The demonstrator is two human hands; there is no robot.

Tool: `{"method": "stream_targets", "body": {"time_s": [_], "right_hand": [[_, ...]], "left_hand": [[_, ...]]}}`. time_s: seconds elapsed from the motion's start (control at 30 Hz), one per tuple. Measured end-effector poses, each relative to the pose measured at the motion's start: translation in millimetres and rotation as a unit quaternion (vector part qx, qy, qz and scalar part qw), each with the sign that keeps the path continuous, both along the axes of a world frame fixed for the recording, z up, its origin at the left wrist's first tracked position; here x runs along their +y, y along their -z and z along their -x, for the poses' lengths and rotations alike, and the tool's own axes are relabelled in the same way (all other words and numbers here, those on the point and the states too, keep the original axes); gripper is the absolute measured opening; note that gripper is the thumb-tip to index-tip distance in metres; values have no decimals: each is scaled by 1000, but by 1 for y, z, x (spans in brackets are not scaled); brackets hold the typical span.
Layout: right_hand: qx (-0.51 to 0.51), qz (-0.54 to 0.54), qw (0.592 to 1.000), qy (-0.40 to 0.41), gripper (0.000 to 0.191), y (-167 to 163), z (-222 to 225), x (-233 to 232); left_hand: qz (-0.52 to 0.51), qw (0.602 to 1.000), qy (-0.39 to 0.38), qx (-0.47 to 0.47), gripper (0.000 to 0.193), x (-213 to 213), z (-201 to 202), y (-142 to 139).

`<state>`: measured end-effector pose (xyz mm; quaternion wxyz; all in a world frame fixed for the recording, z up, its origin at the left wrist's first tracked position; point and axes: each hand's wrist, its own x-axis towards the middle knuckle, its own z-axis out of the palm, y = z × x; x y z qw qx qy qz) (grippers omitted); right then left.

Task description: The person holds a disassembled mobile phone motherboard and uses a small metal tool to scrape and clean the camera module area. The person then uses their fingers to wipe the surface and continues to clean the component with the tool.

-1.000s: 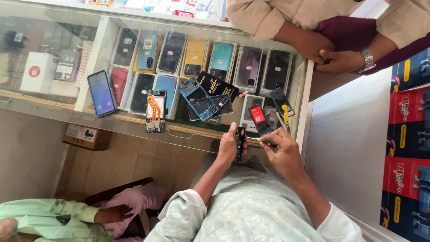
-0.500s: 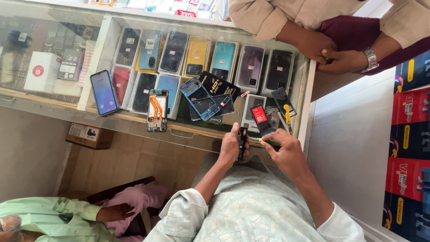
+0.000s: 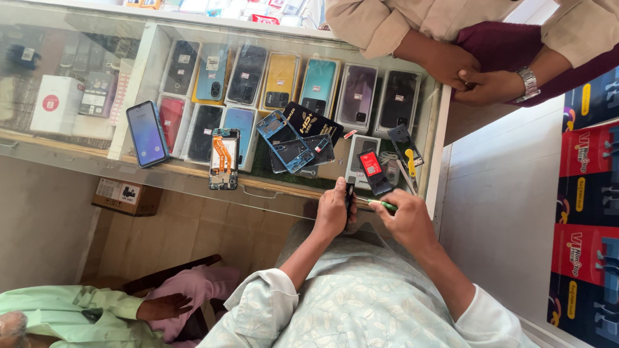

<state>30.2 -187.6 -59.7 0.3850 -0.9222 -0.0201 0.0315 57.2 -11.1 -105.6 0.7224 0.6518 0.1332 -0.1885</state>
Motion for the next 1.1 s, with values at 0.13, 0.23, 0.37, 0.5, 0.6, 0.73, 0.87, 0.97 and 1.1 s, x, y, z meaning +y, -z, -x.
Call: {"method": "stream_targets", "body": {"time_s": [0.13,0.23,0.37,0.5,0.6,0.73,0.87,0.97,1.1], "right_hand": [[-31,14,999,-4,26,4,-1,0],[-54,-1,998,-15,27,3,-3,1],[-60,-6,998,-12,29,-1,-5,3],[-38,53,997,-29,31,-4,-6,1],[-71,-40,996,-33,26,-3,-7,-1],[-8,60,998,-10,26,-1,-9,-1],[-60,3,998,-15,24,1,-5,-1],[-11,54,998,-6,26,1,-3,-1],[-66,-16,998,-14,24,1,-2,-3]], "left_hand": [[-20,1000,12,5,69,-1,-1,-1],[-35,999,16,15,71,0,-1,-1],[-5,1000,1,30,70,1,-4,-2],[-35,999,19,6,72,0,-3,-2],[-21,1000,18,12,71,1,-3,-3],[-6,1000,3,21,72,0,-4,-4],[-10,1000,3,-2,70,-2,-4,-5],[-27,1000,8,-9,69,-2,-3,-7],[-42,999,25,-16,69,-2,-4,-9]]}}
